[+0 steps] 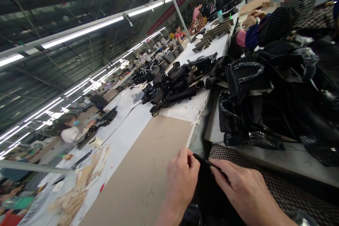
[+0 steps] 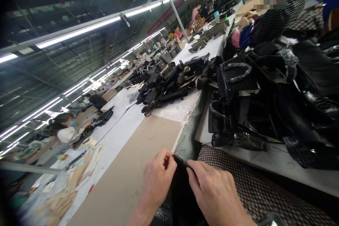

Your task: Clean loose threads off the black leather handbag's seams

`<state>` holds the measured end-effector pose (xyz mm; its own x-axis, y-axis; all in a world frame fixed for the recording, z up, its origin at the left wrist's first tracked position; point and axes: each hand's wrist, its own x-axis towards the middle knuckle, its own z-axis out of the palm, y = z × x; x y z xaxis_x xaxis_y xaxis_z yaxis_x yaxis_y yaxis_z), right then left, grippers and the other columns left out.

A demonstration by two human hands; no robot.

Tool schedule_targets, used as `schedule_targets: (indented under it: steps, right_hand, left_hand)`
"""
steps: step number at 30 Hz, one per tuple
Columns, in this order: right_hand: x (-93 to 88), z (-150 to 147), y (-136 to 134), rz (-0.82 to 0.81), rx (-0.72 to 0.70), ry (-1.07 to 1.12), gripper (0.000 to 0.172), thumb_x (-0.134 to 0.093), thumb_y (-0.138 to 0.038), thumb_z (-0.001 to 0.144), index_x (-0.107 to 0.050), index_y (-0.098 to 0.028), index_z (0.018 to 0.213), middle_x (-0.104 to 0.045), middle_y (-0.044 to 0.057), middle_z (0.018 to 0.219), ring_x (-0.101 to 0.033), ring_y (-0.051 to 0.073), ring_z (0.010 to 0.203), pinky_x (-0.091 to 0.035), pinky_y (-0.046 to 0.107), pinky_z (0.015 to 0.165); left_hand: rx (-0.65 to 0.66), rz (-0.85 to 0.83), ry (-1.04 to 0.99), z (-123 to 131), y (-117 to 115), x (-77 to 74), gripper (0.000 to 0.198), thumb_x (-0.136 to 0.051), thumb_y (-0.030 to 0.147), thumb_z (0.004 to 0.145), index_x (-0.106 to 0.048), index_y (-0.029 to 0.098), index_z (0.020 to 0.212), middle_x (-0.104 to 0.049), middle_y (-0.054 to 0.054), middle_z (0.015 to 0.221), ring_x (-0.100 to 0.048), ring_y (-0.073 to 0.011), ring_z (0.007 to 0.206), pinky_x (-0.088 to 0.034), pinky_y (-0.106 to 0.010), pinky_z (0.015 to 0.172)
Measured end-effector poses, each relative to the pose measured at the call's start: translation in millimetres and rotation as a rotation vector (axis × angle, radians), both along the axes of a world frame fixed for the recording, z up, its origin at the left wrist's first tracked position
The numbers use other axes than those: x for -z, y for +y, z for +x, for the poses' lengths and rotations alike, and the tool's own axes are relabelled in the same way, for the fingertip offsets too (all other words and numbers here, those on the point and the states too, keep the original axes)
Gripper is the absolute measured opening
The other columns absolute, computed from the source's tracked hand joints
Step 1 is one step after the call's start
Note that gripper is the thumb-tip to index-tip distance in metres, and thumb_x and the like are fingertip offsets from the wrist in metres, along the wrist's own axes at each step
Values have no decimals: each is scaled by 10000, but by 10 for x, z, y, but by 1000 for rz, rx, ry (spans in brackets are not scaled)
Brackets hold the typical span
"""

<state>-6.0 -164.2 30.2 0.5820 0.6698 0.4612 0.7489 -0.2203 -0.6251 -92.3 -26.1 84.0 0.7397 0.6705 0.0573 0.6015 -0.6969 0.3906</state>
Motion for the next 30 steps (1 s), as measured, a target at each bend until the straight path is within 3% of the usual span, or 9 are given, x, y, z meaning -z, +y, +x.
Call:
schedule_targets:
  steps: [5,8,10,13,17,20,25,30]
  right_hand:
    - [-20,-14,48,-51,-6,-2,354,-378,-179,985,-723,-164,1061,-779,43,912,-752,224,689,-567,314,560]
    - [-31,-10,73,-71,14,-18,345,-386,-184,978,-725,-167,1038,-780,40,893,-753,237,690,-560,324,542]
    - [-37,-5,74,-70,19,-19,353,-376,-180,979,-725,-165,1026,-781,39,892,-754,239,687,-566,333,542]
    - [-39,3,61,-53,21,-20,371,-357,-176,984,-725,-161,1027,-782,37,901,-755,231,683,-580,341,555]
    - [-26,9,49,-32,28,-21,376,-349,-184,990,-720,-157,1048,-782,35,912,-758,229,688,-592,346,552]
    - [-11,13,49,-24,20,-32,377,-345,-190,997,-718,-160,1051,-782,35,910,-758,224,682,-597,335,546]
    - [7,19,55,-19,28,-10,364,-361,-209,1001,-719,-164,1048,-780,25,882,-757,231,670,-603,348,538]
    - [31,46,57,-39,10,69,354,-378,-199,991,-722,-164,1068,-779,35,944,-759,240,733,-618,378,618]
  left_hand:
    - [-79,-452,-141,91,178,67,139,-493,189,797,-470,193,660,-428,52,571,-412,-111,553,-297,-221,542]
    - [-57,-639,-98,77,310,6,137,-495,282,829,-504,191,727,-386,74,552,-354,-91,463,-318,-203,471]
    - [-25,-699,-80,8,331,-60,243,-482,415,891,-537,187,828,-422,70,596,-352,-88,450,-347,-206,458]
    - [28,-519,-49,-142,234,-128,376,-423,543,953,-506,202,819,-438,57,621,-416,-102,509,-344,-215,507]
    - [99,-23,179,-264,3,-83,373,-475,473,962,-458,212,697,-508,22,563,-509,-146,534,-262,-265,531]
    - [119,167,274,-249,-77,7,277,-489,385,970,-508,221,747,-638,-17,624,-605,-187,554,-226,-291,524]
    - [191,340,224,-206,6,167,312,-410,231,1004,-542,220,722,-672,-25,620,-623,-177,524,-222,-313,518]
    - [209,199,124,-200,97,245,375,-379,258,1020,-499,216,667,-622,-1,577,-583,-146,508,-309,-278,510]
